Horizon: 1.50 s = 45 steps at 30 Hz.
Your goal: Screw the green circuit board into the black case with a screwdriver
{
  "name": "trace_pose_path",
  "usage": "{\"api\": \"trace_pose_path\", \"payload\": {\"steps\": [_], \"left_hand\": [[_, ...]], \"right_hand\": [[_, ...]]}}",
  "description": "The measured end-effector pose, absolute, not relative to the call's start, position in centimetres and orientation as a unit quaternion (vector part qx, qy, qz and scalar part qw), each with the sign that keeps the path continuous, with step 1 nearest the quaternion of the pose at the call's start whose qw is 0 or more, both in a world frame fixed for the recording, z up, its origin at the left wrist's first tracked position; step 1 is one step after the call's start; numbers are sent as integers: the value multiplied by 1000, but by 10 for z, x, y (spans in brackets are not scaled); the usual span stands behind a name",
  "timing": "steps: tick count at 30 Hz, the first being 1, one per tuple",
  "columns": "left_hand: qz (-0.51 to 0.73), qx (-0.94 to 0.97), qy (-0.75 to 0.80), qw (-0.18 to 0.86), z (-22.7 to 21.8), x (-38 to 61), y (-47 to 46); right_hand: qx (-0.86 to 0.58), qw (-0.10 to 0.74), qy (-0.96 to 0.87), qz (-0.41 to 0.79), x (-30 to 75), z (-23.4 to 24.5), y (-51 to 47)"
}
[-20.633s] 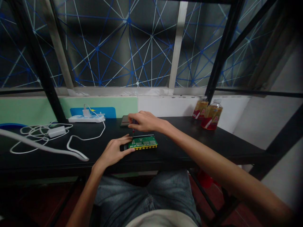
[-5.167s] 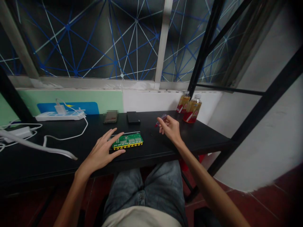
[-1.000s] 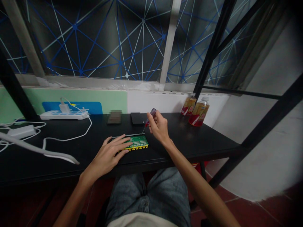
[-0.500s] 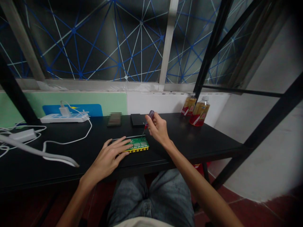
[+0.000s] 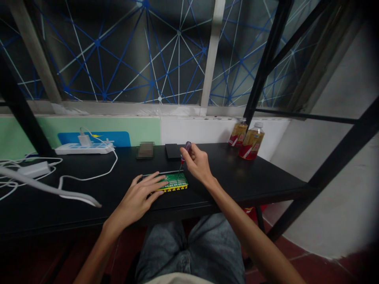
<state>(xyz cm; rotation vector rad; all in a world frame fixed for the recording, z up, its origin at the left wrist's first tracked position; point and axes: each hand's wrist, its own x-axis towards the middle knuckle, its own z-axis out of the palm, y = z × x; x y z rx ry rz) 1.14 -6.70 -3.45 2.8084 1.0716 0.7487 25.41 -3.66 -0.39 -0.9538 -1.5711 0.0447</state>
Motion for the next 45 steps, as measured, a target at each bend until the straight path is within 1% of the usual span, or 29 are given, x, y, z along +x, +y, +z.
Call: {"api": "trace_pose_path", "payload": {"steps": [2, 8, 11, 15, 18, 25, 28, 33, 35, 39, 45], "left_hand": [[238, 907, 348, 21, -35, 11, -67], [219, 905, 364, 24, -32, 12, -70], [216, 905, 366, 25, -30, 12, -73], [214, 904, 368, 22, -31, 11, -73], [214, 905, 368, 24, -30, 11, -72], [217, 905, 363, 29, -30, 12, -72], [235, 903, 358, 31, -29, 12, -73], [349, 863, 365, -1, -23, 14, -75], [397, 841, 367, -6, -21, 15, -75], [445, 821, 357, 9, -21, 15, -76], [466, 817, 340, 5, -24, 15, -76]], "right_hand": [[-416, 604, -680, 2, 254, -4, -36], [-414, 611, -674, 21, 254, -8, -32], [-406, 621, -670, -22, 253, -7, -34], [-395, 587, -698, -110, 250, -3, -33], [-385, 575, -708, -142, 249, -1, -29], [-398, 640, -642, -140, 255, 2, -32], [-408, 670, -613, -91, 255, 3, -34], [-371, 737, -553, 112, 240, 2, -33], [-349, 752, -533, 167, 229, 1, -34], [-327, 758, -526, 205, 207, 0, -41], [-327, 752, -535, 203, 193, -1, -48]]}}
